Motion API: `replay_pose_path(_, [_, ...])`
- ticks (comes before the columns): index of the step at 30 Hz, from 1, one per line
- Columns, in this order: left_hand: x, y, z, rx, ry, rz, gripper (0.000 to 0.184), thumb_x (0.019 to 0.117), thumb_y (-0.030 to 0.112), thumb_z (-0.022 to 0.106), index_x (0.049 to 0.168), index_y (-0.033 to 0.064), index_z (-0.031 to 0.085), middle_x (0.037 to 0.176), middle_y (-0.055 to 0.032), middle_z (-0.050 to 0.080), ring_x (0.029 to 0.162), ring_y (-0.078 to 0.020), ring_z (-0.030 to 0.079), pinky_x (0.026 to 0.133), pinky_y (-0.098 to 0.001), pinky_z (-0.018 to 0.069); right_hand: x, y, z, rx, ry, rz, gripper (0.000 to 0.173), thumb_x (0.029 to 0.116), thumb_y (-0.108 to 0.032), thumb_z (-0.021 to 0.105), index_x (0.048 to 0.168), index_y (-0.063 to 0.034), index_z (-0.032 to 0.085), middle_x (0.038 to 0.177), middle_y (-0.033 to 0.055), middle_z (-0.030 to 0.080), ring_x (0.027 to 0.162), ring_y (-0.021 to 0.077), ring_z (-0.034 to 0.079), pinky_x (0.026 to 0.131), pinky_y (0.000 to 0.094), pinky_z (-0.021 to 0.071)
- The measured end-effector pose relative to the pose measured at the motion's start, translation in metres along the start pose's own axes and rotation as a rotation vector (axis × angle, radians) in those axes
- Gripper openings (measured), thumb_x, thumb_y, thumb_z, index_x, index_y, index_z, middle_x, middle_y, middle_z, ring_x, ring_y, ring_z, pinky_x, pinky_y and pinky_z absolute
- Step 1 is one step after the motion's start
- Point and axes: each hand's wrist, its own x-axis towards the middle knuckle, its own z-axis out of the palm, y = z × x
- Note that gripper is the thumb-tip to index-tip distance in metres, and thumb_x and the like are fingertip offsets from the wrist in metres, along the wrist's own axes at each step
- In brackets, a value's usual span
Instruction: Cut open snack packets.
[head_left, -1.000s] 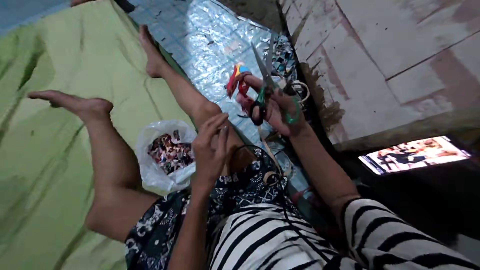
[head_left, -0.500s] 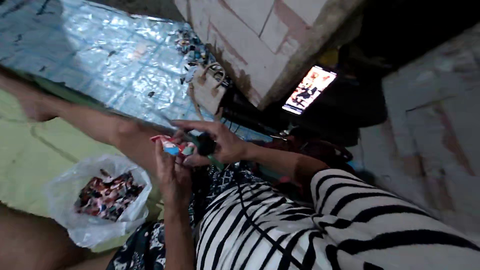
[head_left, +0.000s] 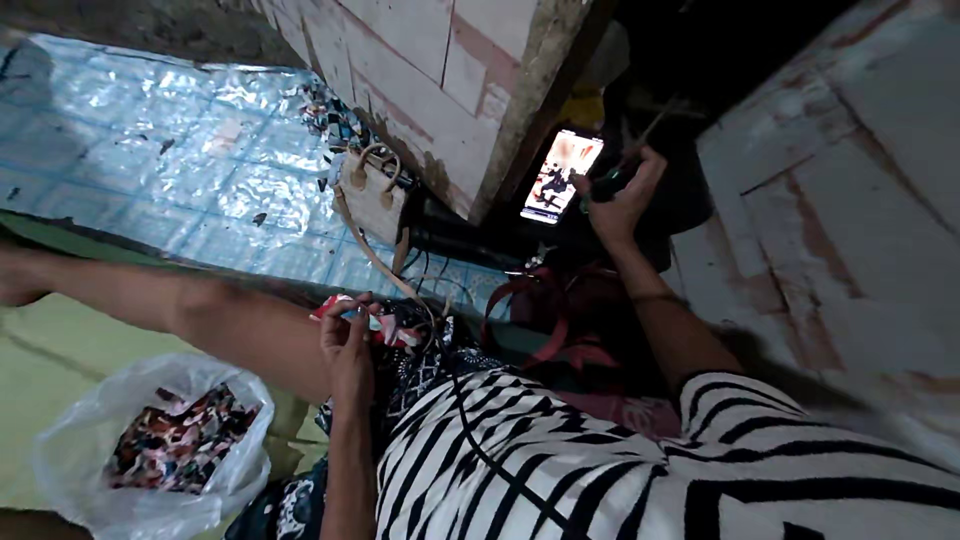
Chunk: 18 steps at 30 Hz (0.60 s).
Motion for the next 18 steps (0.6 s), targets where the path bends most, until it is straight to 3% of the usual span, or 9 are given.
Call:
replay_pose_path(2, [0.001,-0.005,-0.003,0.028,-0.031,-0.011,0.024,0.0997,-0.005,0.041,0.112,0.0055,0.058,0.104,0.0042,0.072,0.093,-0.0041,0.069,0.079,-0.0199,0.0569,0.005,-0.002,-0.004,-0.089,-0.109,0.062,0.078,0.0836,-0.024,0.085,0.140,0.0080,0.042,0.143,0.0329,0.044,0.129,0.0436,0.051,0.105,0.0476,0.0460])
replay_pose_path(6, [0.004,-0.010,-0.007,0.033,-0.037,-0.014,0.025,0.1000,-0.005,0.040,0.113,0.0027,0.060,0.103,0.0030,0.072,0.094,-0.0060,0.069,0.082,-0.0225,0.0577,0.023,0.026,0.013,-0.149,-0.017,-0.013,0.076,0.0700,-0.014,0.090,0.131,0.0090,0.052,0.135,0.0349,0.051,0.120,0.0488,0.055,0.098,0.0563,0.0474])
replay_pose_path(8, [0.004,-0.011,-0.008,0.044,-0.047,-0.013,0.026,0.1005,-0.003,0.039,0.114,0.0032,0.059,0.103,0.0039,0.071,0.093,-0.0056,0.069,0.083,-0.0226,0.0575,0.029,0.028,0.012,-0.135,0.023,0.004,0.074,0.0710,-0.007,0.084,0.134,0.0083,0.050,0.135,0.0336,0.050,0.119,0.0445,0.056,0.097,0.0492,0.0493])
replay_pose_path(13, [0.007,-0.017,-0.012,-0.006,-0.076,-0.001,0.029,0.1019,0.000,0.036,0.121,0.0044,0.057,0.102,0.0054,0.069,0.092,-0.0054,0.067,0.084,-0.0231,0.0569,0.038,0.025,0.010,0.032,0.204,-0.012,0.077,0.0813,-0.020,0.083,0.137,0.0136,0.043,0.131,0.0312,0.052,0.114,0.0315,0.058,0.098,0.0352,0.0490])
replay_pose_path(18, [0.006,-0.015,-0.011,-0.033,-0.047,-0.022,0.032,0.1034,0.001,0.032,0.127,0.0040,0.053,0.104,0.0049,0.068,0.087,-0.0040,0.067,0.076,-0.0207,0.0572,0.031,0.037,0.015,0.183,0.146,-0.061,0.084,0.0794,-0.026,0.085,0.138,0.0130,0.039,0.127,0.0250,0.055,0.109,0.0208,0.058,0.095,0.0290,0.0493])
